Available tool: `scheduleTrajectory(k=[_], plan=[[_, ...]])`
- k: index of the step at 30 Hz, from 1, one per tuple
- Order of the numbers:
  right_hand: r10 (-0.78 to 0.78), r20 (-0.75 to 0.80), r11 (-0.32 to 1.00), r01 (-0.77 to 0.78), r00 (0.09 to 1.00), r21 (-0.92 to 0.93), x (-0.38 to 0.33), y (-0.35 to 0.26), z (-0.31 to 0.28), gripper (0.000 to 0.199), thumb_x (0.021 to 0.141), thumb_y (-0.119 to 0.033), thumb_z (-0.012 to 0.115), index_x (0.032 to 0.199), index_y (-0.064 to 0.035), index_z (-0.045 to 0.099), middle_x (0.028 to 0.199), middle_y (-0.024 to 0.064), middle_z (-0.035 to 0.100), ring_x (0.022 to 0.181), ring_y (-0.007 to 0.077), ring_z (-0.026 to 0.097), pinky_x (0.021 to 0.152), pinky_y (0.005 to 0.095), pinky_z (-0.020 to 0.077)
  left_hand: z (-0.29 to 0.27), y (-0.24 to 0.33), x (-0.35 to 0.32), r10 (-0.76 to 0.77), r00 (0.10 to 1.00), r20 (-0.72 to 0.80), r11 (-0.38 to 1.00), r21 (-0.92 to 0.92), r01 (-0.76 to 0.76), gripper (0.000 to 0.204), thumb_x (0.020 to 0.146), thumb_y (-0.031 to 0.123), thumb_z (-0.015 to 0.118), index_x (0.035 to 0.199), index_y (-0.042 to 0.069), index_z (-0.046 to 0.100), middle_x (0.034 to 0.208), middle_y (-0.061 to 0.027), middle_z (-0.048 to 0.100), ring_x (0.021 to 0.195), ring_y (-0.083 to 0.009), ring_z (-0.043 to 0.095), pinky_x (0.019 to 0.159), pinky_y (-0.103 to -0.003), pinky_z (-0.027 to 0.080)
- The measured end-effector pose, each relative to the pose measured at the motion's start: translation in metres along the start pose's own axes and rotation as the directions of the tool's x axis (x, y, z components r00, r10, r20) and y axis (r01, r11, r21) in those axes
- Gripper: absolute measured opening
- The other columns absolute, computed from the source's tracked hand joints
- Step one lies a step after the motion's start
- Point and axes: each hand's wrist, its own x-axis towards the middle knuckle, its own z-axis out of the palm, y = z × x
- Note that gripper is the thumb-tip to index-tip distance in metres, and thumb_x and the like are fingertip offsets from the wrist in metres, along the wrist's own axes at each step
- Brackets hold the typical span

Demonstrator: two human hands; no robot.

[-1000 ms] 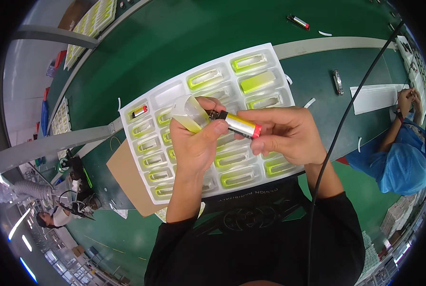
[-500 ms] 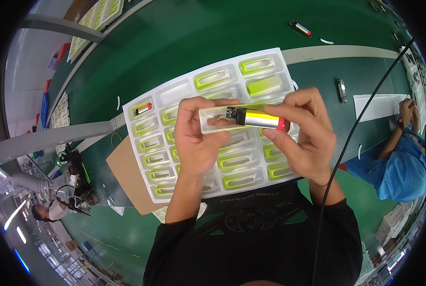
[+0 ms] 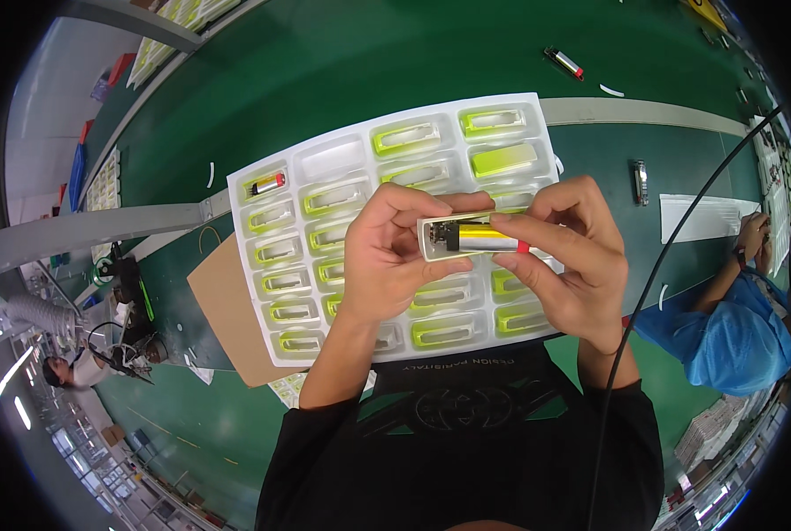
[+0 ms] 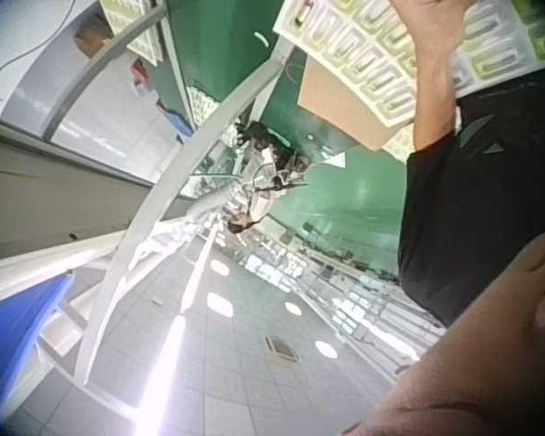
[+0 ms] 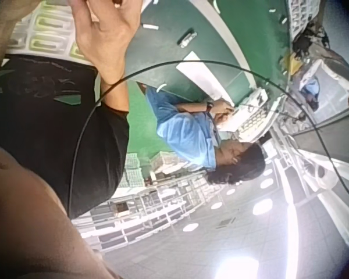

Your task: The recorder is assembling small electronic lighters by inserting the metal components into yellow plastic casings and organizing them into trays.

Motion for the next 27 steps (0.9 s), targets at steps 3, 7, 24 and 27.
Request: scheduleTrajectory(k=[3,7,24,27], plan=[[0.025,-0.005,1.000,-0.025,1.000,0.011,-0.002,0.002,0.002,0.036,0.069,0.001,0.078,0.104,-0.0082,0.075,0.087,0.0038,0.048,0.072,0.0142,0.050,0.059,0.0261,0.0401,-0.003,0.000,-0.001,-0.016,1.000,0.004,1.000,-0.014,0.016,0.043,0.075,-0.012,0.073,0.108,0.003,0.049,0.122,-0.0297,0.059,0.115,-0.0295,0.061,0.093,-0.035,0.055],[0.062,0.009,0.997,-0.063,0.998,0.049,-0.004,0.008,0.000,0.038,0.069,0.000,0.079,0.106,-0.0080,0.075,0.086,0.0035,0.048,0.074,0.0143,0.050,0.060,0.0257,0.0401,-0.002,-0.002,-0.001,-0.019,1.000,-0.010,1.000,-0.017,0.019,0.043,0.075,-0.012,0.073,0.107,0.002,0.049,0.121,-0.0292,0.060,0.116,-0.0293,0.061,0.092,-0.035,0.056],[0.009,0.190,0.997,-0.024,0.982,0.078,0.015,0.003,-0.017,0.031,0.069,-0.003,0.078,0.100,-0.0006,0.073,0.091,0.0091,0.058,0.079,0.0183,0.057,0.066,0.0285,0.0458,-0.010,0.000,-0.002,-0.270,0.961,-0.067,0.940,-0.236,0.247,0.048,0.091,0.014,0.065,0.135,-0.001,0.051,0.142,-0.0138,0.046,0.127,-0.0188,0.047,0.102,-0.031,0.042],[0.058,0.137,0.997,-0.065,0.989,0.049,0.015,0.002,-0.014,0.030,0.069,-0.002,0.078,0.099,-0.0005,0.074,0.089,0.0092,0.059,0.078,0.0180,0.057,0.067,0.0283,0.0460,0.004,0.006,0.002,-0.201,0.978,-0.054,0.977,-0.081,0.196,0.052,0.082,0.012,0.076,0.130,0.001,0.058,0.141,-0.0127,0.047,0.125,-0.0196,0.049,0.102,-0.031,0.043]])
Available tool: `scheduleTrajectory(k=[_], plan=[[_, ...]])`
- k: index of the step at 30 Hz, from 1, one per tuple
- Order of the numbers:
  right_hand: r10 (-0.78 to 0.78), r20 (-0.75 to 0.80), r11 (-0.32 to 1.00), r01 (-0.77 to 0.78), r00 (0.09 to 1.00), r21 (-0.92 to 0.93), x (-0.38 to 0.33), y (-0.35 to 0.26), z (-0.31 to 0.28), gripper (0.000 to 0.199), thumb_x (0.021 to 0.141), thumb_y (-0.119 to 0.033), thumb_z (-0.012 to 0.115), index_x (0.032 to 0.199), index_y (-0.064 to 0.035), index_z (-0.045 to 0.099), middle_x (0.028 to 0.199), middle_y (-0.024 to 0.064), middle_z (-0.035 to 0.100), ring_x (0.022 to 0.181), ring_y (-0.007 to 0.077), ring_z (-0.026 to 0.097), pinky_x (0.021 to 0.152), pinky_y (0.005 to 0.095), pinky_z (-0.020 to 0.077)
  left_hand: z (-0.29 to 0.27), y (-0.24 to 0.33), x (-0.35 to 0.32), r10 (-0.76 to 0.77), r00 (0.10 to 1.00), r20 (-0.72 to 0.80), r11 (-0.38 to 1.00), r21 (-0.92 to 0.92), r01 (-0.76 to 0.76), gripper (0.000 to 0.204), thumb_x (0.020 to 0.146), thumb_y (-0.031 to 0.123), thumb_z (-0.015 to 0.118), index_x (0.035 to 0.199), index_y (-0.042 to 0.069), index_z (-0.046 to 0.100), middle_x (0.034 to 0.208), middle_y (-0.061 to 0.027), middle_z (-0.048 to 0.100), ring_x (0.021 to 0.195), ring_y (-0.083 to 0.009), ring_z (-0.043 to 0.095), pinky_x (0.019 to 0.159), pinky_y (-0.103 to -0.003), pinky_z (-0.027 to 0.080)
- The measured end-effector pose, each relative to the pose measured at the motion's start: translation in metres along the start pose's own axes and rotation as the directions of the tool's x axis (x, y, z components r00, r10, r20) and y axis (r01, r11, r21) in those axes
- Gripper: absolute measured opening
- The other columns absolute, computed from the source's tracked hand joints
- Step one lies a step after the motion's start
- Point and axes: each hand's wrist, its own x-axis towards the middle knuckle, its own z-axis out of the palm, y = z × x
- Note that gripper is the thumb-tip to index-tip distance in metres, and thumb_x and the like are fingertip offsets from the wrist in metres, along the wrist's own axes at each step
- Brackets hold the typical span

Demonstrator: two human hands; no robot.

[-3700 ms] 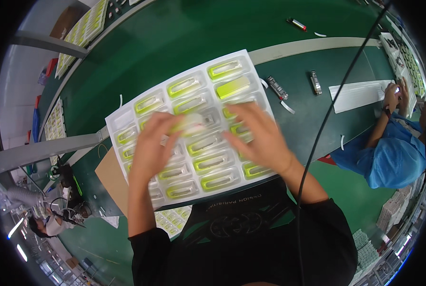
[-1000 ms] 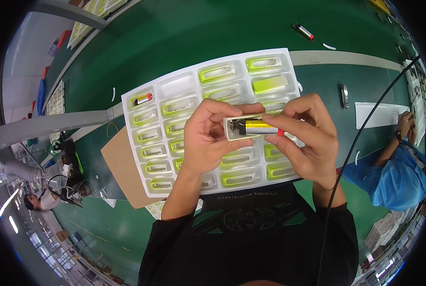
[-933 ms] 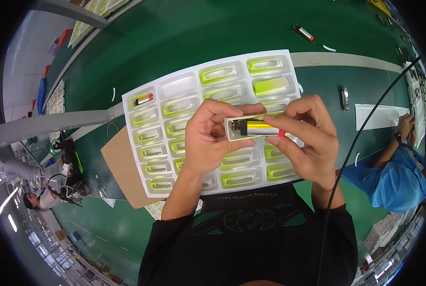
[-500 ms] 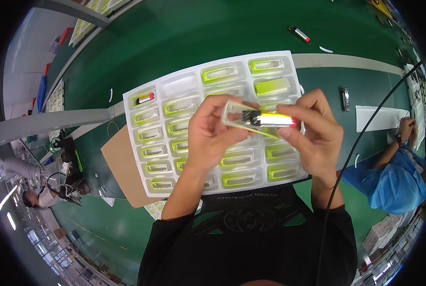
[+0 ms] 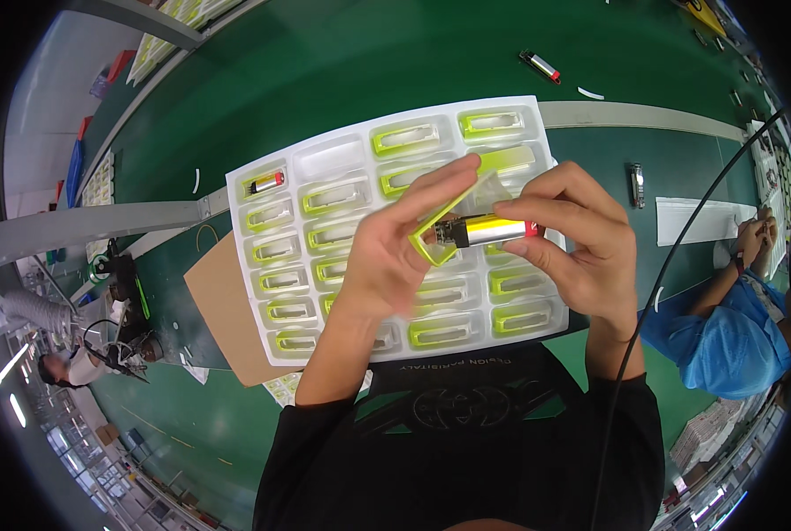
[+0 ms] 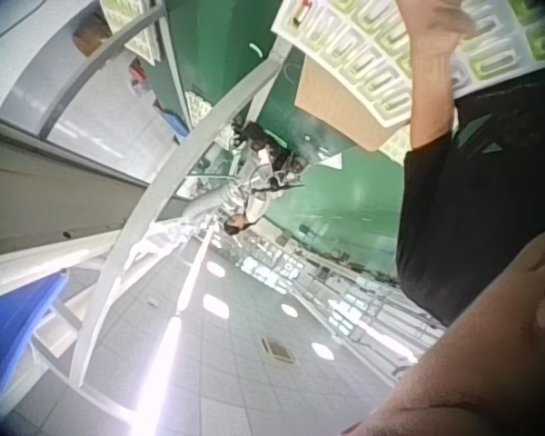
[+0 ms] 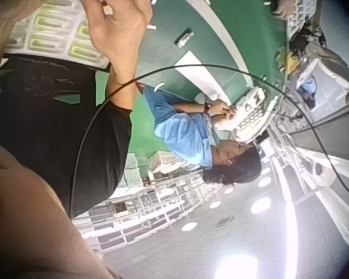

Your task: The recorder is assembling small electronic lighters by inserting the metal components into yellow plastic casings and organizing them into trays.

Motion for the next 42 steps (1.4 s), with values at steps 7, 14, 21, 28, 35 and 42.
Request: scheduleTrajectory(k=[7,14,21,28,35,42], plan=[[-0.062,-0.004,0.998,0.062,0.998,-0.021,-0.003,0.004,0.003,0.037,0.069,0.000,0.078,0.104,-0.0090,0.075,0.086,0.0039,0.049,0.073,0.0155,0.051,0.059,0.0280,0.0422,0.005,0.008,-0.006,0.120,0.992,0.038,0.866,0.485,-0.124,0.052,0.073,-0.003,0.079,0.122,0.003,0.064,0.127,-0.0122,0.060,0.118,-0.0220,0.058,0.099,-0.032,0.048],[-0.044,0.002,0.997,0.044,0.999,-0.070,-0.008,0.012,0.008,0.042,0.069,-0.002,0.078,0.109,-0.0131,0.075,0.083,0.0022,0.041,0.072,0.0145,0.045,0.058,0.0267,0.0392,0.008,0.002,-0.003,0.111,0.994,0.002,0.920,0.379,-0.103,0.047,0.076,-0.006,0.076,0.121,-0.002,0.061,0.124,-0.0166,0.063,0.115,-0.0234,0.061,0.098,-0.032,0.051],[0.024,-0.108,0.999,-0.028,0.994,-0.033,-0.009,0.014,0.021,0.039,0.080,-0.006,0.075,0.118,-0.0081,0.069,0.091,0.0043,0.050,0.076,0.0122,0.051,0.063,0.0253,0.0440,0.005,-0.001,-0.004,0.088,0.995,-0.046,0.949,0.307,-0.070,0.043,0.078,-0.007,0.074,0.119,-0.004,0.061,0.124,-0.0174,0.063,0.115,-0.0219,0.061,0.098,-0.032,0.051],[0.418,0.007,0.828,-0.384,0.909,0.408,-0.010,0.024,0.027,0.038,0.083,-0.010,0.076,0.119,-0.0023,0.064,0.097,0.0068,0.064,0.079,0.0096,0.060,0.069,0.0236,0.0492,0.005,-0.002,-0.002,0.022,0.998,-0.059,0.953,0.304,-0.003,0.046,0.081,-0.006,0.072,0.125,-0.002,0.056,0.124,-0.0136,0.061,0.113,-0.0173,0.059,0.096,-0.029,0.049],[0.523,-0.028,0.806,-0.484,0.852,0.340,-0.006,0.028,0.032,0.039,0.078,-0.010,0.079,0.115,-0.0033,0.065,0.092,0.0061,0.067,0.072,0.0096,0.061,0.060,0.0235,0.0497,0.007,0.002,0.001,-0.113,0.976,-0.188,0.941,0.294,0.165,0.036,0.091,0.002,0.063,0.126,-0.002,0.053,0.115,-0.0101,0.062,0.105,-0.0134,0.060,0.091,-0.027,0.051],[0.272,-0.328,0.962,-0.249,0.905,0.112,-0.009,0.035,0.047,0.036,0.078,-0.011,0.079,0.110,-0.0017,0.065,0.099,0.0065,0.063,0.072,0.0107,0.063,0.055,0.0238,0.0492,0.016,-0.002,0.007,-0.064,0.959,-0.275,0.965,0.228,0.130,0.033,0.092,0.002,0.059,0.123,-0.007,0.054,0.113,-0.0161,0.063,0.106,-0.0219,0.063,0.095,-0.036,0.053]])
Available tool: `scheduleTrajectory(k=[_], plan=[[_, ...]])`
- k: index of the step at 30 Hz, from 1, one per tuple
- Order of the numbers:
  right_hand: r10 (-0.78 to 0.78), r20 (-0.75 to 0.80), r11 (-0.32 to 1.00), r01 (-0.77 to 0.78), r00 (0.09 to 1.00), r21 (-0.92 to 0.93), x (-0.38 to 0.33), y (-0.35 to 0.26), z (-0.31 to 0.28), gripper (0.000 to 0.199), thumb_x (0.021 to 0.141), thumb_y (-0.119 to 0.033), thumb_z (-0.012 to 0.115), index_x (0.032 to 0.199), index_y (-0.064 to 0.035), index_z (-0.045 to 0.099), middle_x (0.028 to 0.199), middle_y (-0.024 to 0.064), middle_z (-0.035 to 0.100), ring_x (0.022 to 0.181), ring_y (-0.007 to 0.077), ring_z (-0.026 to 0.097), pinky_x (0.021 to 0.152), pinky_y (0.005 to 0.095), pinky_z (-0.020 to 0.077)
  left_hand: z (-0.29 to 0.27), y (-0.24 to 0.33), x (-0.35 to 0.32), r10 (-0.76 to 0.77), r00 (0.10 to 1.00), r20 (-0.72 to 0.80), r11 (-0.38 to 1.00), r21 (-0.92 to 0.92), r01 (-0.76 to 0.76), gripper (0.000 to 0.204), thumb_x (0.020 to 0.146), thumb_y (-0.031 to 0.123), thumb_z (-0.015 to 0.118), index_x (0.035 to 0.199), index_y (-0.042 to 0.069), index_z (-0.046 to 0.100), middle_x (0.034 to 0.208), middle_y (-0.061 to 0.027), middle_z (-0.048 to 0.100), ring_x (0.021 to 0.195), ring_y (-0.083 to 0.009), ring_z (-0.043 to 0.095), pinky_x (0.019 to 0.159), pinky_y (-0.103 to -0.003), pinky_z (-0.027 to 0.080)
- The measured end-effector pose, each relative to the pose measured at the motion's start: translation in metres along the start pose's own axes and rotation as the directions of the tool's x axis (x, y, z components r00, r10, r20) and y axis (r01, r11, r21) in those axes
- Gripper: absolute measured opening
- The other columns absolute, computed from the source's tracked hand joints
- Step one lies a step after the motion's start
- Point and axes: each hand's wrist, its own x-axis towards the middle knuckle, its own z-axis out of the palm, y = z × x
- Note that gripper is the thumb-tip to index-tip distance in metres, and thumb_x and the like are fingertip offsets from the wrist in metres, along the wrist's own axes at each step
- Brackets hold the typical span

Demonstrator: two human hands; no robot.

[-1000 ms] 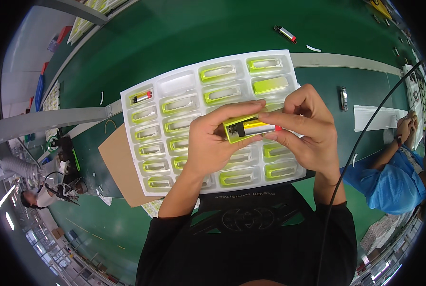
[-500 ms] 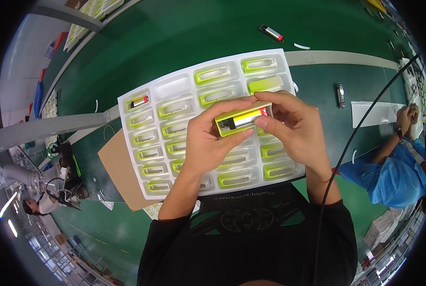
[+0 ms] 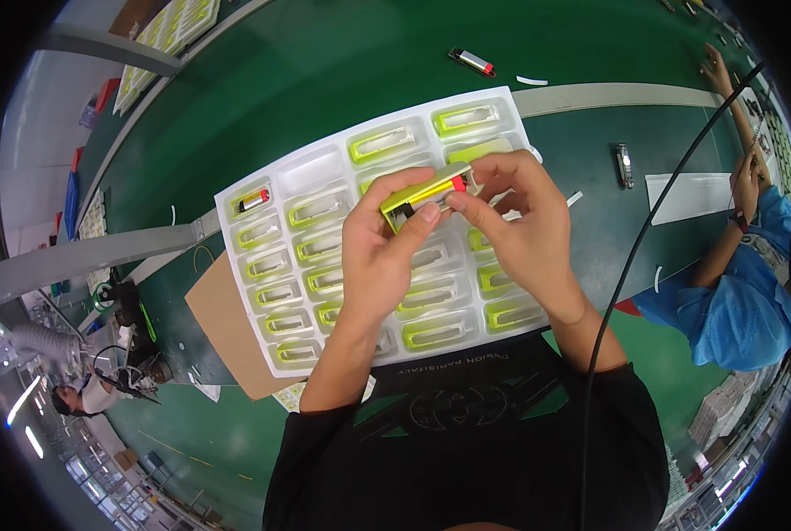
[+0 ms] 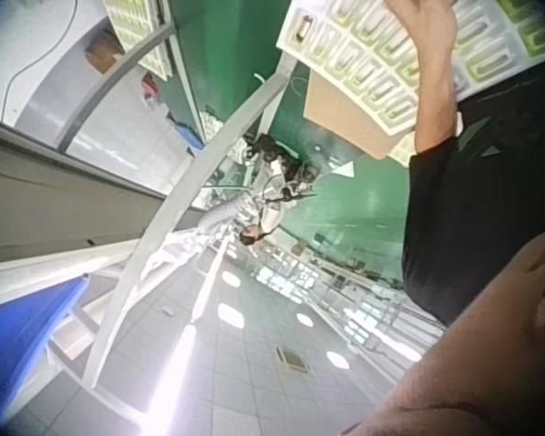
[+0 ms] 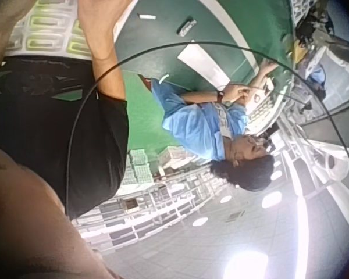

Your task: The recorder is assembling small electronic lighters by inserting the metal components into yellow plastic casings and organizing them into trays.

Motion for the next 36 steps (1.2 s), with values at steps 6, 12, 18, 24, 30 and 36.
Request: scheduleTrajectory(k=[6,12,18,24,30,36], plan=[[0.278,0.278,0.890,-0.356,0.920,0.286,0.014,0.005,-0.007,0.032,0.080,-0.011,0.077,0.106,0.0022,0.065,0.086,0.0044,0.063,0.072,0.0092,0.060,0.058,0.0237,0.0489,-0.002,-0.008,-0.001,0.006,1.000,-0.004,1.000,0.029,-0.006,0.031,0.097,0.009,0.054,0.124,-0.006,0.053,0.114,-0.0170,0.061,0.103,-0.0232,0.065,0.091,-0.035,0.054],[0.311,0.364,0.894,-0.400,0.878,0.201,0.017,0.003,-0.008,0.023,0.086,-0.006,0.072,0.105,0.0022,0.064,0.084,0.0029,0.065,0.069,0.0073,0.060,0.061,0.0210,0.0468,-0.010,0.003,0.002,-0.111,0.992,0.058,0.958,0.273,0.091,0.032,0.099,0.017,0.052,0.124,-0.002,0.048,0.096,-0.0140,0.065,0.081,-0.0195,0.068,0.076,-0.030,0.056],[0.270,0.489,0.947,-0.320,0.829,0.020,0.016,0.002,-0.018,0.017,0.086,-0.005,0.070,0.102,0.0015,0.065,0.082,0.0024,0.063,0.071,0.0070,0.058,0.062,0.0225,0.0458,-0.017,0.009,-0.007,-0.188,0.973,0.135,0.835,0.544,0.085,0.016,0.099,0.015,0.053,0.109,0.003,0.054,0.074,-0.0027,0.058,0.062,-0.0083,0.055,0.055,-0.022,0.042],[-0.047,0.418,0.988,0.105,0.907,-0.117,0.014,-0.002,-0.016,0.018,0.083,-0.011,0.072,0.096,-0.0003,0.065,0.079,0.0119,0.063,0.065,0.0237,0.060,0.060,0.0332,0.0466,-0.013,0.003,-0.009,-0.089,0.995,0.045,0.742,0.670,0.036,0.017,0.096,0.017,0.057,0.106,0.004,0.052,0.076,-0.0130,0.064,0.063,-0.0256,0.061,0.059,-0.035,0.047],[-0.212,0.545,0.888,0.393,0.811,-0.238,0.005,0.000,-0.020,0.021,0.085,-0.015,0.069,0.100,-0.0017,0.062,0.081,0.0139,0.062,0.069,0.0325,0.062,0.061,0.0393,0.0502,-0.026,0.010,-0.018,-0.009,0.975,0.223,0.739,0.658,-0.144,0.020,0.093,0.014,0.062,0.108,0.005,0.055,0.090,-0.0146,0.066,0.073,-0.0245,0.063,0.061,-0.032,0.048],[-0.222,0.503,0.805,0.447,0.836,-0.389,-0.001,0.012,-0.006,0.025,0.084,-0.013,0.069,0.103,-0.0029,0.055,0.082,0.0137,0.063,0.069,0.0349,0.064,0.059,0.0403,0.0517,-0.020,-0.008,-0.021,0.180,0.983,0.045,0.641,0.753,-0.152,0.021,0.088,0.003,0.066,0.109,0.002,0.064,0.088,-0.0105,0.069,0.070,-0.0121,0.064,0.063,-0.024,0.050]])
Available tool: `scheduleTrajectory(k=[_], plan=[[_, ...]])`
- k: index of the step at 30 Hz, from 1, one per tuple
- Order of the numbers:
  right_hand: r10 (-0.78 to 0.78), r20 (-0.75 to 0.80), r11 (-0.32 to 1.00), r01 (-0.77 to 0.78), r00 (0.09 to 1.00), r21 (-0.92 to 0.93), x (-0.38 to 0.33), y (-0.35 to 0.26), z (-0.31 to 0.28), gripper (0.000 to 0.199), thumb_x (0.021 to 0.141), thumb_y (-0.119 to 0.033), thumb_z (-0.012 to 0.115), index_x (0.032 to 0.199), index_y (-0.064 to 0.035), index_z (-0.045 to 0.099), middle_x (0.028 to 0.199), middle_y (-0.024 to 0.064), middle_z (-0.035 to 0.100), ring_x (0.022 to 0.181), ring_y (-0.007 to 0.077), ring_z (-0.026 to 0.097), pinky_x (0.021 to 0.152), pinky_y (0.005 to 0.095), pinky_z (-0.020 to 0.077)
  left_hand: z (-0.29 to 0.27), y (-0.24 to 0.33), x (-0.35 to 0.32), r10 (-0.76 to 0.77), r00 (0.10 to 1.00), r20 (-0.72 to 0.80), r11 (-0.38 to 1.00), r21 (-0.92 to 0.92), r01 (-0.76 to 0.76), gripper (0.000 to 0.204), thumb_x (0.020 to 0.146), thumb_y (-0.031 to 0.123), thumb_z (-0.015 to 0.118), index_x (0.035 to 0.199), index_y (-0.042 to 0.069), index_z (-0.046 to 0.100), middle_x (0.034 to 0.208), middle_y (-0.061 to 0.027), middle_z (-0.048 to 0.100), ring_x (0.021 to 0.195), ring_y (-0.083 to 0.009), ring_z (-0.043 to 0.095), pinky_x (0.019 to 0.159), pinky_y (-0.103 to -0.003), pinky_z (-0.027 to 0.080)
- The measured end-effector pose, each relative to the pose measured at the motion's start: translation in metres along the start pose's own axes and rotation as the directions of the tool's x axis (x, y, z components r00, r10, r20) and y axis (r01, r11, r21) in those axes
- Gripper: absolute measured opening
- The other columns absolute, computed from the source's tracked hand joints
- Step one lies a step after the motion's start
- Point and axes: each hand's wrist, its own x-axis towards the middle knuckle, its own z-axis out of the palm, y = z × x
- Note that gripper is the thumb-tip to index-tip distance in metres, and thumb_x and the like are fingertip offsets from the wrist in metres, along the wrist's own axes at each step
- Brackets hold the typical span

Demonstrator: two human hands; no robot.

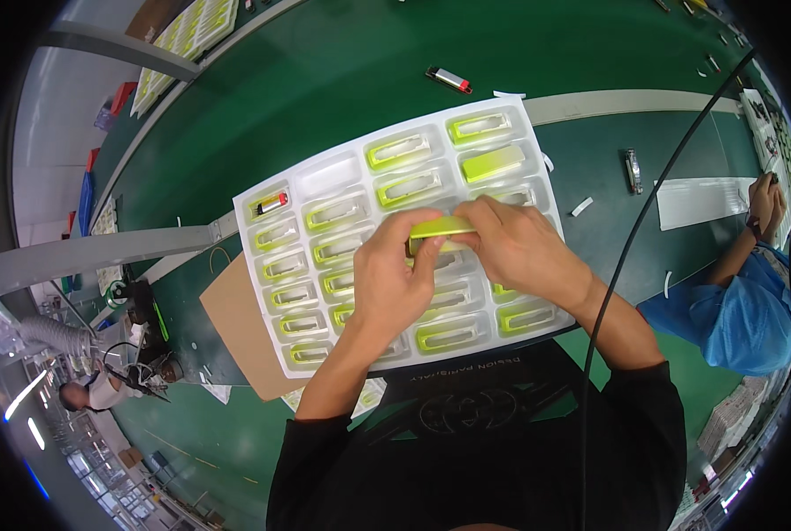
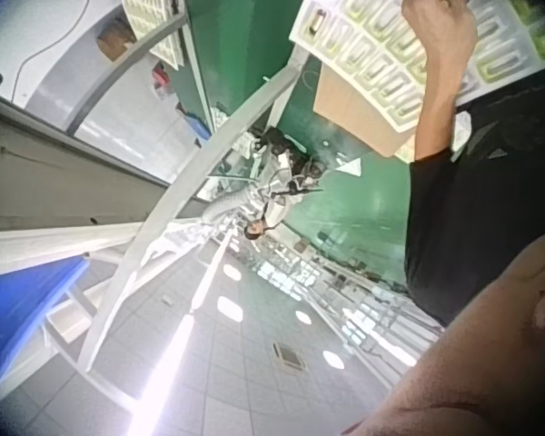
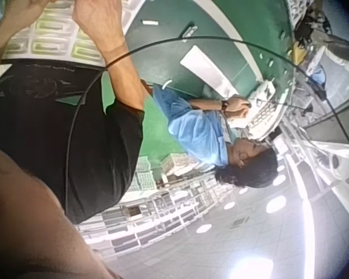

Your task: The recorder is assembling small electronic lighters by inserting the metal components into yellow plastic casings and organizing them into trays.

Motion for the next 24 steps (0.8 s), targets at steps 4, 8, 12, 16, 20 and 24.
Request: scheduleTrajectory(k=[4,8,12,16,20,24], plan=[[-0.033,-0.162,0.999,0.038,0.986,0.031,0.004,0.003,0.004,0.028,0.081,-0.009,0.072,0.103,-0.0023,0.056,0.082,0.0139,0.062,0.067,0.0335,0.063,0.058,0.0389,0.0513,0.001,0.002,0.006,-0.027,0.998,-0.058,0.993,-0.117,0.020,0.025,0.087,-0.001,0.066,0.112,0.001,0.062,0.092,-0.0116,0.069,0.078,-0.0120,0.066,0.066,-0.025,0.052],[-0.023,-0.229,0.988,0.057,0.973,0.145,0.005,-0.005,-0.007,0.027,0.082,-0.014,0.072,0.102,-0.0028,0.058,0.078,0.0120,0.059,0.064,0.0315,0.061,0.057,0.0398,0.0499,-0.011,0.003,0.012,0.120,0.992,-0.035,0.990,-0.073,-0.122,0.028,0.083,0.000,0.071,0.110,0.001,0.063,0.099,-0.0114,0.068,0.083,-0.0159,0.066,0.070,-0.027,0.053],[0.085,-0.284,0.970,-0.014,0.955,0.244,0.007,-0.015,0.002,0.026,0.080,-0.015,0.074,0.100,-0.0034,0.060,0.079,0.0121,0.059,0.066,0.0310,0.061,0.058,0.0375,0.0496,-0.023,0.002,0.016,0.342,0.939,-0.034,0.932,0.139,-0.334,0.030,0.080,0.000,0.073,0.108,0.001,0.064,0.097,-0.0100,0.067,0.083,-0.0189,0.066,0.073,-0.029,0.052],[-0.026,-0.205,0.996,0.043,0.978,0.077,0.027,-0.004,0.007,0.025,0.081,-0.016,0.075,0.100,-0.0035,0.063,0.083,0.0091,0.061,0.063,0.0220,0.061,0.056,0.0311,0.0478,-0.040,-0.007,0.025,0.233,0.972,-0.038,0.964,0.139,-0.226,0.026,0.080,0.003,0.073,0.104,0.001,0.066,0.094,-0.0103,0.066,0.080,-0.0189,0.064,0.070,-0.029,0.051],[0.011,-0.158,0.997,0.001,0.987,0.077,0.072,0.037,-0.009,0.026,0.086,-0.027,0.070,0.099,-0.0047,0.065,0.085,0.0080,0.063,0.066,0.0247,0.062,0.057,0.0346,0.0479,-0.089,-0.045,0.056,0.017,0.998,-0.066,0.969,0.247,0.000,0.018,0.082,0.010,0.073,0.097,0.001,0.068,0.096,-0.0118,0.065,0.077,-0.0175,0.064,0.066,-0.029,0.050],[0.237,-0.190,0.943,-0.273,0.953,-0.190,0.127,0.079,0.002,0.031,0.086,-0.034,0.069,0.097,-0.0061,0.067,0.090,0.0138,0.065,0.084,0.0299,0.066,0.073,0.0403,0.0525,-0.110,-0.066,0.076,-0.255,0.950,-0.181,0.933,0.212,0.291,0.022,0.084,0.014,0.073,0.104,0.005,0.071,0.107,-0.0156,0.067,0.083,-0.0173,0.067,0.071,-0.026,0.051]])
